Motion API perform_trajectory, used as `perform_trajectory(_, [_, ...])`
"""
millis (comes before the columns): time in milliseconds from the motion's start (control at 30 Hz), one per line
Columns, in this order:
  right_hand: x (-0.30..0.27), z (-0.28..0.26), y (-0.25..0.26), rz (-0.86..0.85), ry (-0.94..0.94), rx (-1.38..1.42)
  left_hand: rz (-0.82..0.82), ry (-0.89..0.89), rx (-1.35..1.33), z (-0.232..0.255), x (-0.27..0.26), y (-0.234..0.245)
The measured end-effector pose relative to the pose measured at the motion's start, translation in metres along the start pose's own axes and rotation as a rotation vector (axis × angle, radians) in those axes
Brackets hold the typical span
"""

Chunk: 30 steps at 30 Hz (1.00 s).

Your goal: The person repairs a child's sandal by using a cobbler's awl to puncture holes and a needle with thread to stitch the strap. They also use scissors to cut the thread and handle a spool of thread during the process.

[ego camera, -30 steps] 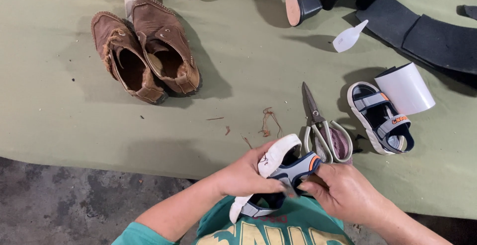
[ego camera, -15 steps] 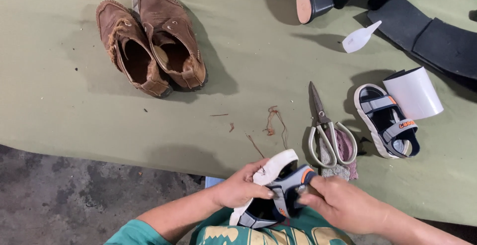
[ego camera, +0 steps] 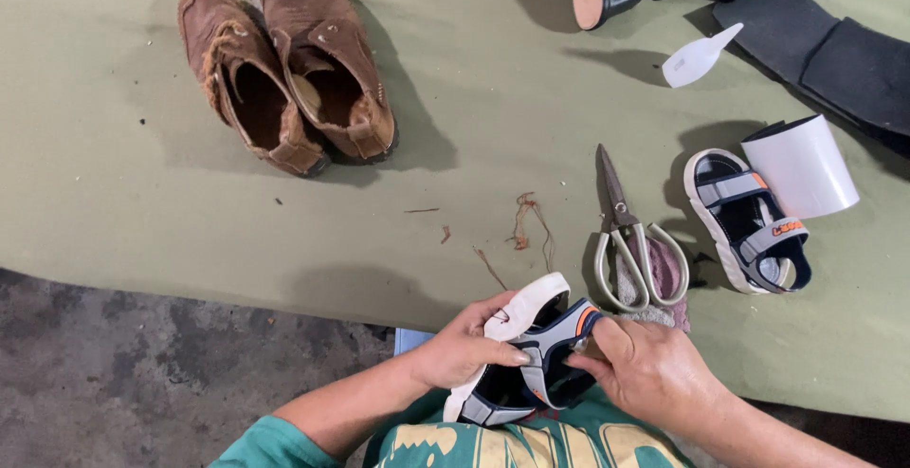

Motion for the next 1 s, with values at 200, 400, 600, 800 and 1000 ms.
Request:
perform_trajectory(200, [-0.007,0.023,-0.026,-0.524,-0.282,0.389,-0.03,0.052,-0.038,0.002,-0.004,-0.003])
perform_trajectory(400, [-0.025,-0.013,-0.03,-1.155,-0.492,1.438,-0.116,0.042,0.0,0.006,-0.002,-0.013])
perform_trajectory(600, [0.0,0.001,0.001,-0.217,-0.071,0.119,-0.025,0.011,-0.033,0.0,-0.005,0.006])
perform_trajectory(800, [-0.009,0.011,0.001,-0.556,-0.305,0.41,-0.062,0.011,-0.045,0.004,-0.006,-0.004])
perform_trajectory(1000, [-0.042,0.044,-0.026,-0.922,-0.64,1.238,0.22,0.013,-0.542,0.046,-0.007,0.029])
Point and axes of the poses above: each hand's wrist, its own x-axis towards the middle knuckle, its own y-axis out of the back of the hand, z = x × y, the point moved 9 cm from there along x, towards the middle knuckle, and after that the axes turned 9 degrees about -y, right-handed, at the moved point
